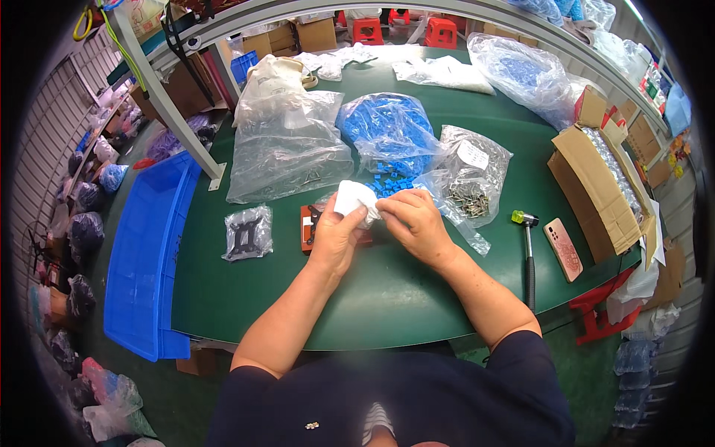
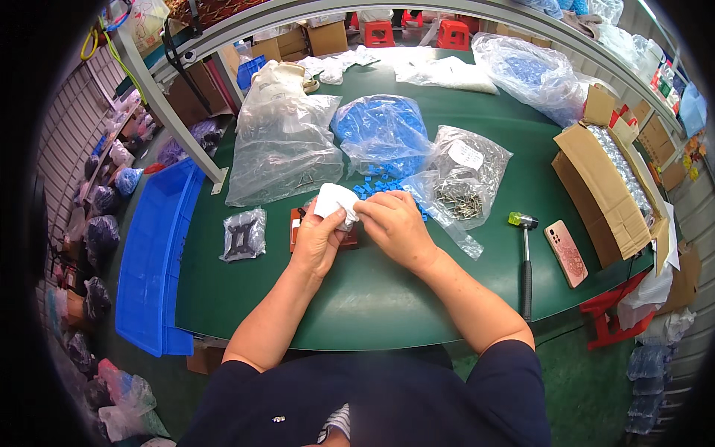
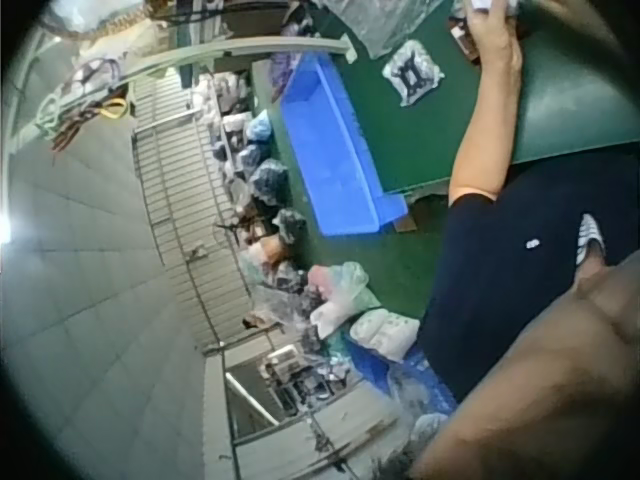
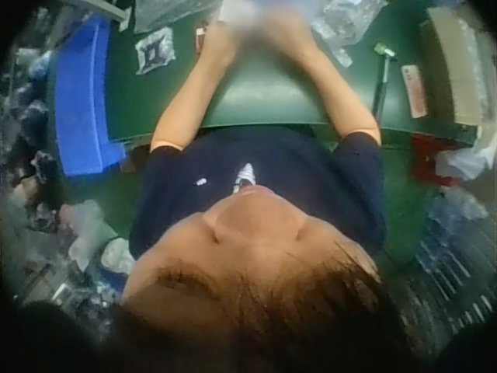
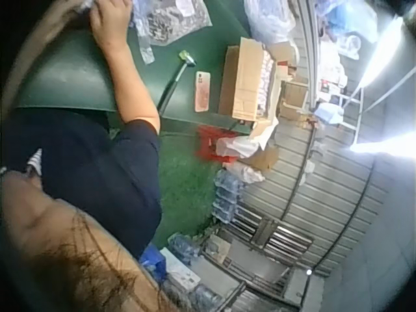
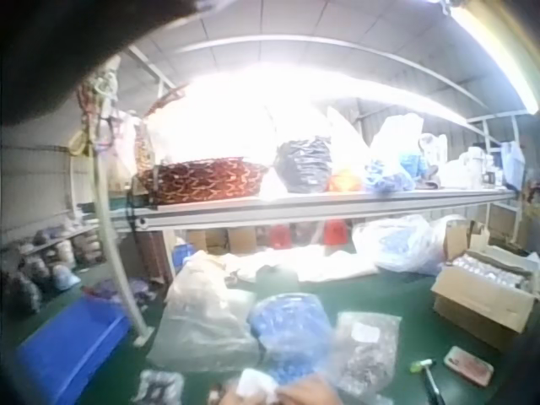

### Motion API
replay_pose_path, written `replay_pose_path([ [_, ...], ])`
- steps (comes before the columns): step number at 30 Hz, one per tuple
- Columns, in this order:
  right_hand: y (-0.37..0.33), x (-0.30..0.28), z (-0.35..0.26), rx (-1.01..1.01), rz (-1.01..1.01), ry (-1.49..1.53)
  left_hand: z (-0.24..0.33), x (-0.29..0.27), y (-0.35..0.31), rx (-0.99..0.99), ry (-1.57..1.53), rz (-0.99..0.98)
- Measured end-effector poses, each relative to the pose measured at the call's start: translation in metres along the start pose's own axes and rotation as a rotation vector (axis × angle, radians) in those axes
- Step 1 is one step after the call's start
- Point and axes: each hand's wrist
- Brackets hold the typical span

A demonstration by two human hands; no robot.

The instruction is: The person assembles small plastic components by putting on a glove and using a hammer to secure a part.

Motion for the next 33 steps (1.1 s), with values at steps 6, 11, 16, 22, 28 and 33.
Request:
replay_pose_path([
  [6, 0.001, -0.002, -0.003, -0.096, 0.004, -0.099, -0.002, 0.0, -0.003, 0.14, 0.121, -0.017],
  [11, 0.005, -0.005, -0.002, -0.145, 0.024, -0.154, -0.001, 0.005, -0.006, 0.166, 0.146, -0.015],
  [16, 0.014, -0.015, 0.013, -0.065, 0.141, -0.152, 0.004, 0.009, -0.007, 0.129, 0.176, 0.031],
  [22, 0.018, -0.022, 0.016, -0.011, 0.234, -0.167, 0.004, 0.009, -0.008, 0.135, 0.154, 0.016],
  [28, 0.0, -0.009, 0.019, 0.777, 0.059, 0.598, 0.005, 0.001, -0.004, 0.166, 0.275, 0.066],
  [33, 0.002, -0.013, 0.013, 0.918, 0.005, 0.77, 0.015, 0.01, -0.014, 1.251, 0.966, -0.093],
])
Point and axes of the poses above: each hand's wrist, its own y-axis towards the middle knuckle, its own x-axis out of the palm, z = x × y, and after that the axes turned 13 degrees about z, right-handed
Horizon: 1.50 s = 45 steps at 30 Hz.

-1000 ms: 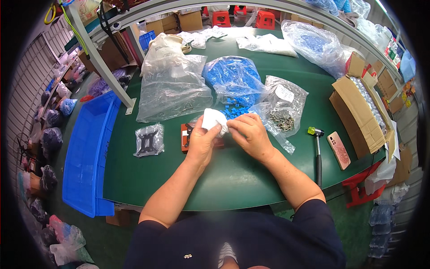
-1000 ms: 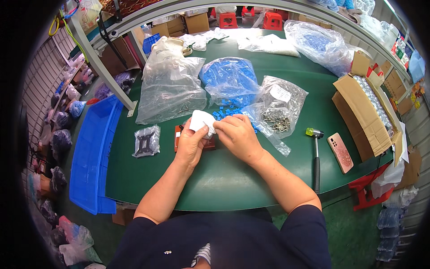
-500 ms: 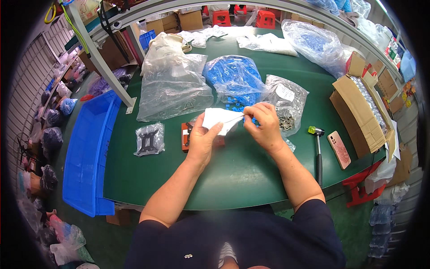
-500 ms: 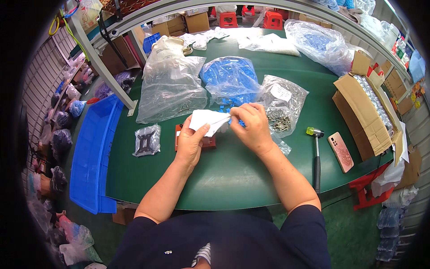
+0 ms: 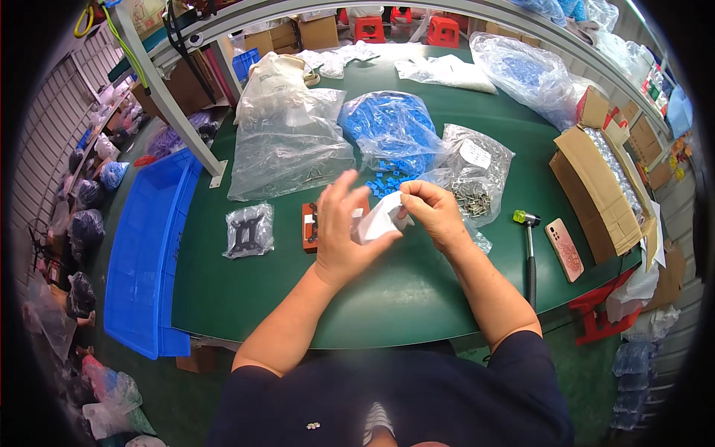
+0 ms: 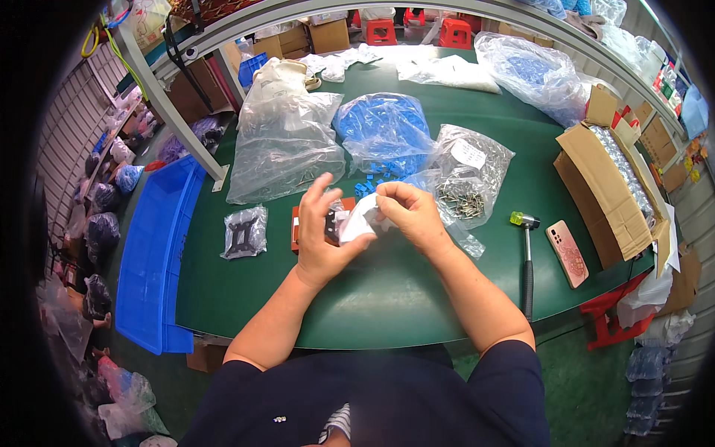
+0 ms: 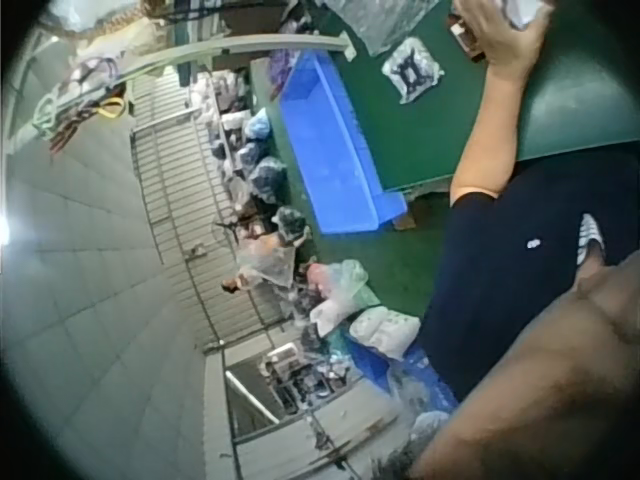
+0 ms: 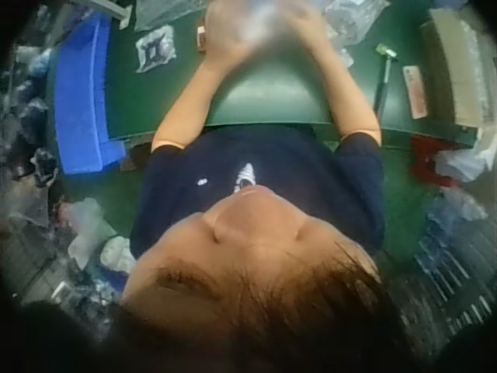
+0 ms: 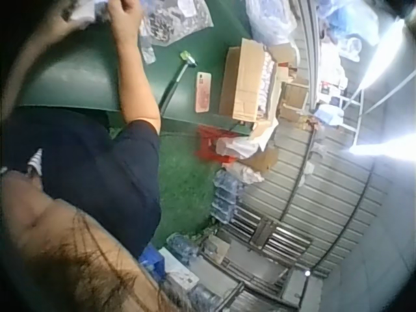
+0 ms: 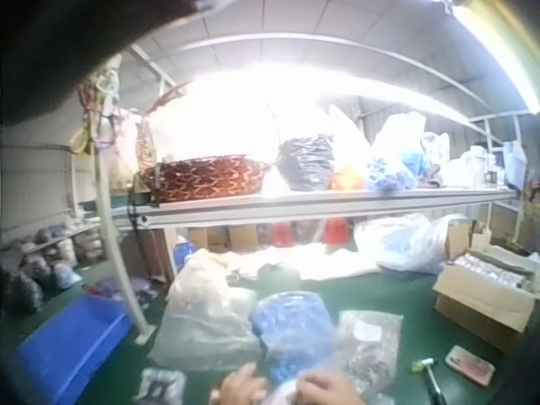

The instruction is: The person assembles small plastic components by putting on a glove and using a hammer to secure a part.

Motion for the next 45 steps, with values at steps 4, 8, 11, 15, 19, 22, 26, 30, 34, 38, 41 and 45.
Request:
replay_pose_path([
  [4, -0.005, 0.005, 0.0, -0.047, -0.028, -0.031, -0.008, 0.002, -0.007, 0.109, 0.062, -0.087],
  [8, -0.005, 0.004, 0.001, -0.06, -0.078, -0.094, -0.012, 0.003, -0.016, -0.297, -0.181, -0.109],
  [11, -0.004, 0.008, -0.01, -0.364, -0.048, -0.255, -0.014, 0.005, -0.018, -0.587, -0.455, -0.074],
  [15, -0.006, 0.01, -0.016, -0.643, -0.081, -0.486, -0.014, 0.007, -0.019, -0.66, -0.528, -0.091],
  [19, -0.01, 0.017, -0.019, -0.586, -0.129, -0.499, -0.015, 0.009, -0.021, -0.67, -0.521, -0.036],
  [22, -0.008, 0.012, -0.01, -0.505, -0.03, -0.442, -0.015, 0.011, -0.011, -0.468, -0.352, 0.184],
  [26, -0.005, 0.009, -0.006, -0.368, 0.031, -0.376, -0.007, -0.004, -0.003, -0.319, -0.264, -0.007],
  [30, -0.009, 0.014, -0.003, -0.49, -0.04, -0.406, -0.008, 0.005, -0.015, -0.533, -0.325, -0.099],
  [34, -0.008, 0.013, -0.002, -0.416, -0.08, -0.397, -0.004, 0.004, -0.013, -0.805, -0.562, -0.083],
  [38, -0.009, 0.014, -0.003, -0.16, -0.075, -0.217, -0.003, 0.001, -0.011, -0.951, -0.713, -0.14],
  [41, -0.004, 0.007, 0.004, -0.219, -0.079, -0.22, -0.006, -0.006, -0.008, -0.993, -0.979, -0.323],
  [45, 0.002, 0.006, 0.014, -0.068, 0.028, -0.108, 0.0, -0.011, -0.013, -0.948, -1.114, -0.5],
])
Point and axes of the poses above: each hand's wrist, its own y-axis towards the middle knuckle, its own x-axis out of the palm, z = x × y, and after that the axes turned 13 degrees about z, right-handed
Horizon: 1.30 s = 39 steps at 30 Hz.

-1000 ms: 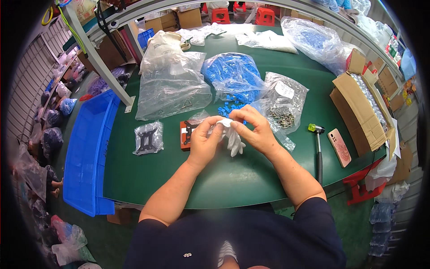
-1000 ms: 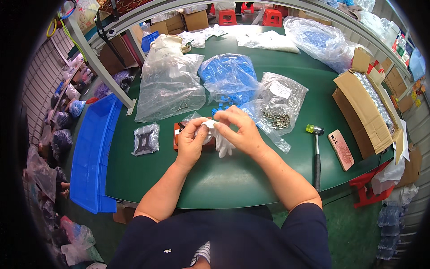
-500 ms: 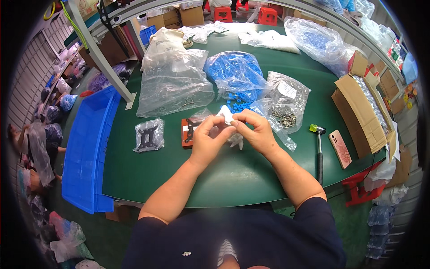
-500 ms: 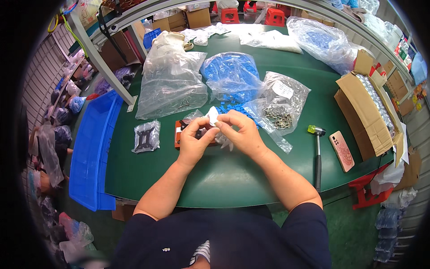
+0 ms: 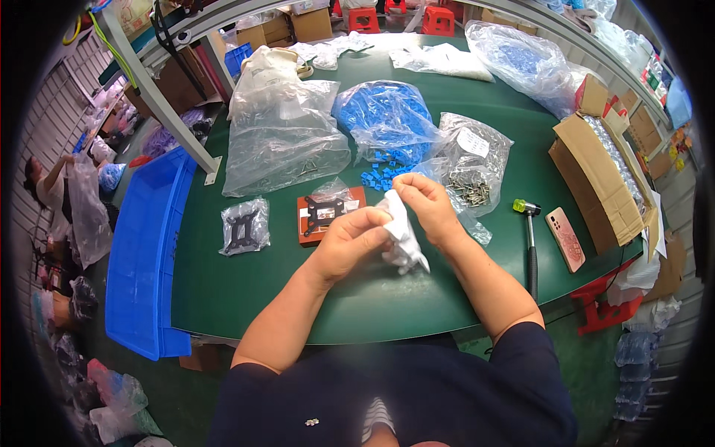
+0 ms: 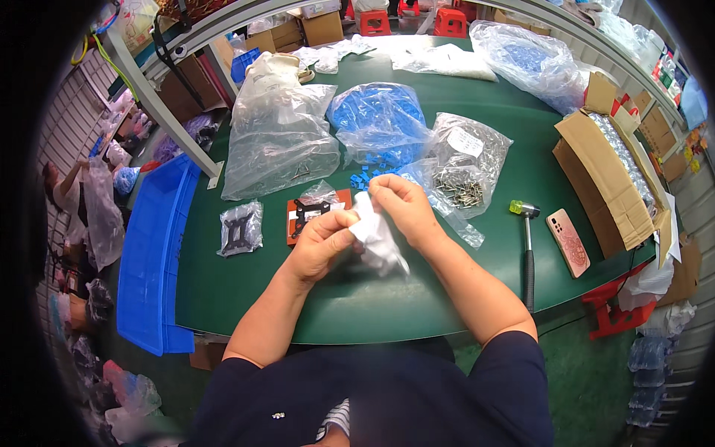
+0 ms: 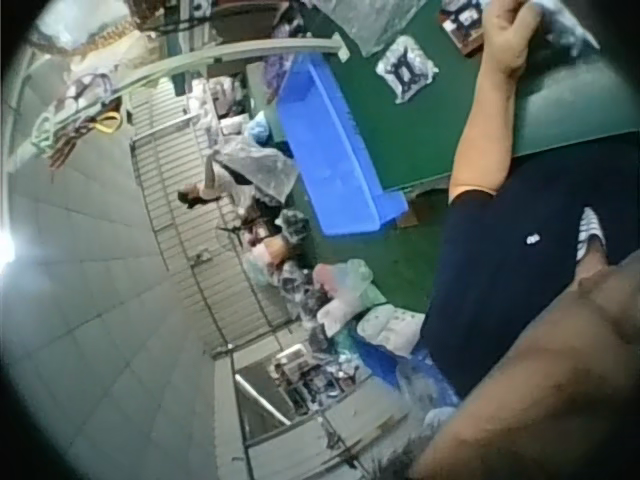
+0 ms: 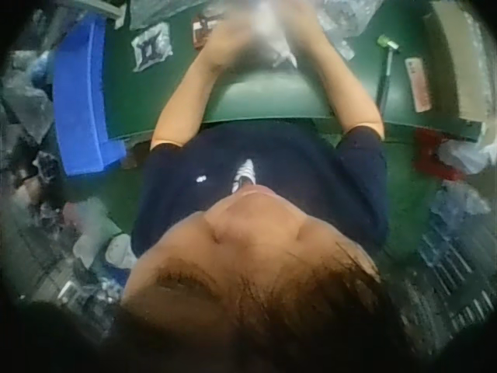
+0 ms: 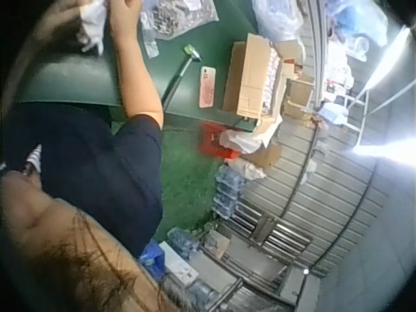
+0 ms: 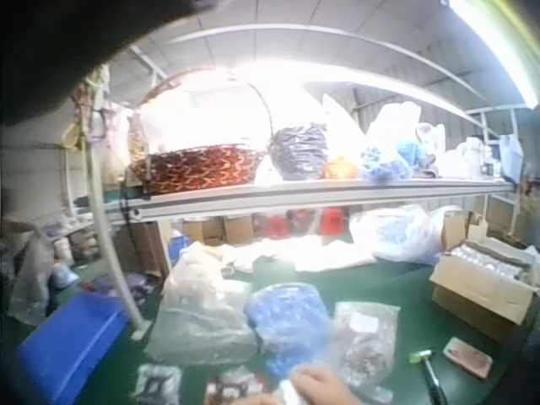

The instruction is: The person assembles small plastic components by putting on a glove and using a hammer to secure a part.

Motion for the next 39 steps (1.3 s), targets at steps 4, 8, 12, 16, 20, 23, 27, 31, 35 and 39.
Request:
replay_pose_path([
  [4, -0.003, -0.003, -0.015, -0.133, 0.061, 0.074, 0.004, -0.002, 0.01, -0.024, -0.029, 0.242],
  [8, -0.009, -0.002, -0.033, -0.277, -0.029, -0.065, 0.003, -0.005, 0.013, -0.021, -0.025, 0.383],
  [12, -0.011, 0.005, -0.035, -0.575, -0.122, -0.291, 0.0, -0.006, 0.012, -0.037, 0.013, 0.405],
  [16, -0.006, 0.003, -0.026, -0.597, -0.127, -0.359, 0.003, -0.003, 0.013, -0.024, 0.028, 0.413],
  [20, -0.005, 0.001, -0.018, -0.078, -0.212, 0.028, 0.002, -0.005, 0.014, -0.035, 0.06, 0.426],
  [23, -0.006, 0.003, -0.011, 0.105, -0.27, 0.239, -0.002, -0.003, 0.014, 0.041, 0.14, 0.458],
  [27, -0.005, 0.006, -0.007, 0.043, -0.23, 0.149, -0.002, 0.004, 0.013, 0.434, 0.538, 0.596],
  [31, -0.006, 0.004, -0.009, -0.064, -0.176, 0.005, 0.014, 0.011, 0.014, 0.995, 1.084, 0.503],
  [35, -0.007, 0.005, -0.01, -0.147, -0.143, -0.059, 0.01, 0.008, 0.016, 0.963, 1.152, 0.493],
  [39, -0.007, 0.006, -0.011, -0.321, -0.128, -0.216, 0.01, 0.005, 0.016, 0.935, 1.175, 0.483],
])
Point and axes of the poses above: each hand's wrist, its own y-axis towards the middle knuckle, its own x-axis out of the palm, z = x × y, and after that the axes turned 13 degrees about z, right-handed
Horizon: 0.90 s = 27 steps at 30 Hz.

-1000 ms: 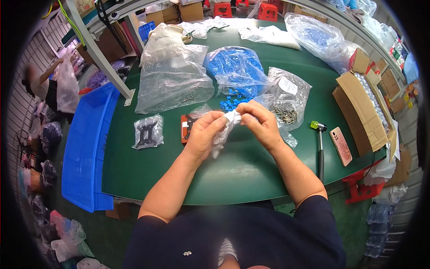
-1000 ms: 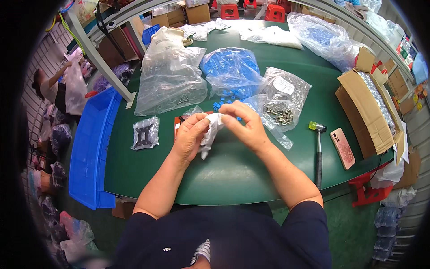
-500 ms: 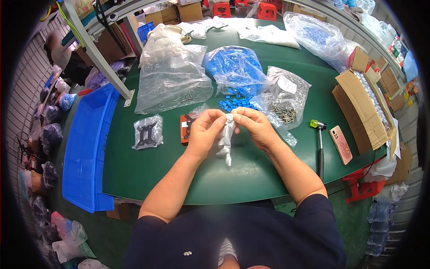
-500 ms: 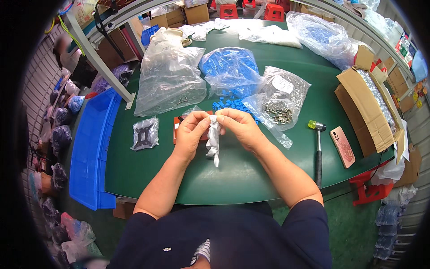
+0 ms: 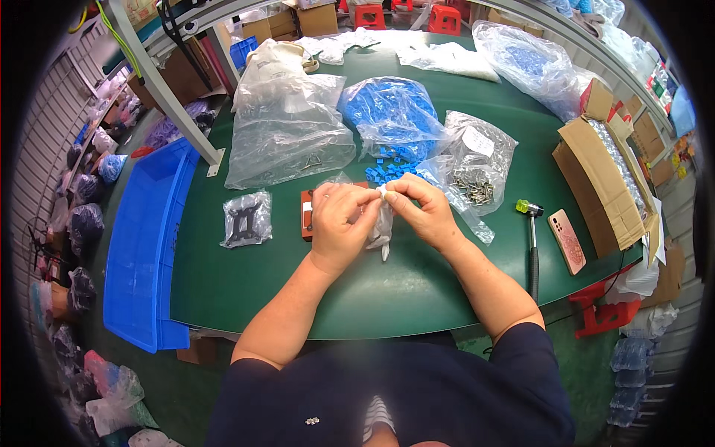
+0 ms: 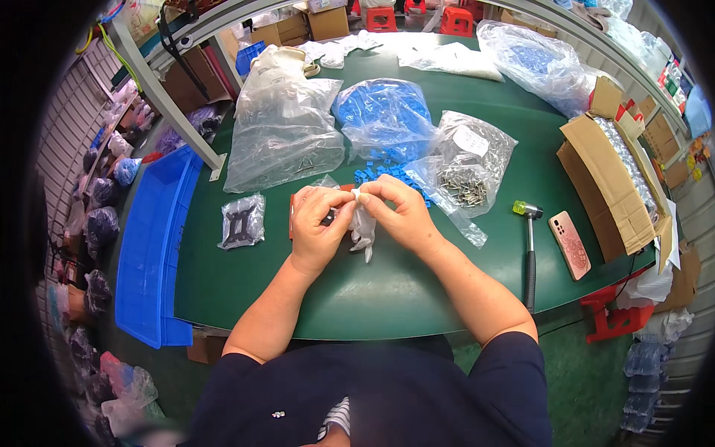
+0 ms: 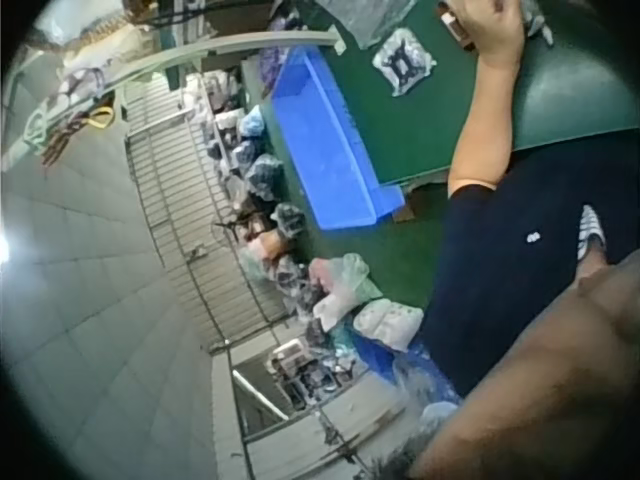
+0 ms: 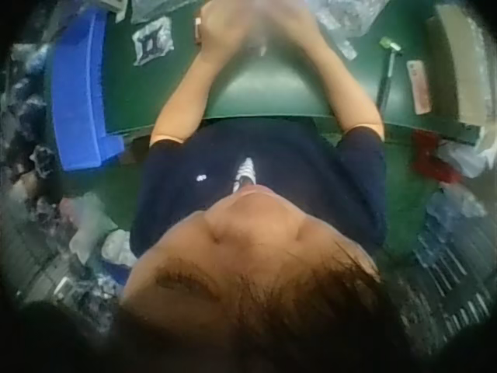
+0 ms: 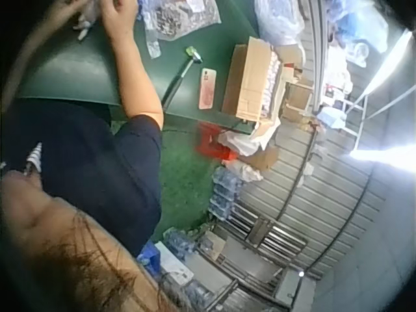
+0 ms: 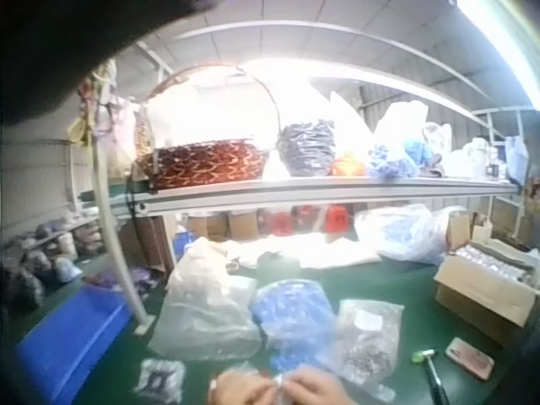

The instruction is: The person assembles small plastic components by putting on a glove and using a hammer to secure a part.

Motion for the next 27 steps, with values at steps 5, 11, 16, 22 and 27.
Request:
replay_pose_path([
  [5, 0.0, 0.001, -0.004, -0.224, 0.029, -0.185, -0.002, 0.001, -0.003, -0.052, -0.016, -0.03],
  [11, 0.002, 0.002, -0.005, -0.271, 0.069, -0.187, -0.006, 0.003, -0.007, -0.17, -0.079, 0.019],
  [16, 0.005, -0.003, -0.001, -0.325, -0.011, -0.35, -0.004, 0.001, -0.005, -0.33, -0.192, 0.009],
  [22, 0.018, -0.025, 0.021, -0.07, 0.179, -0.169, -0.012, -0.01, 0.0, -0.581, -0.352, 0.08],
  [27, 0.016, -0.025, 0.027, -0.023, 0.136, 0.051, -0.015, -0.01, 0.001, -0.896, -0.67, 0.081],
])
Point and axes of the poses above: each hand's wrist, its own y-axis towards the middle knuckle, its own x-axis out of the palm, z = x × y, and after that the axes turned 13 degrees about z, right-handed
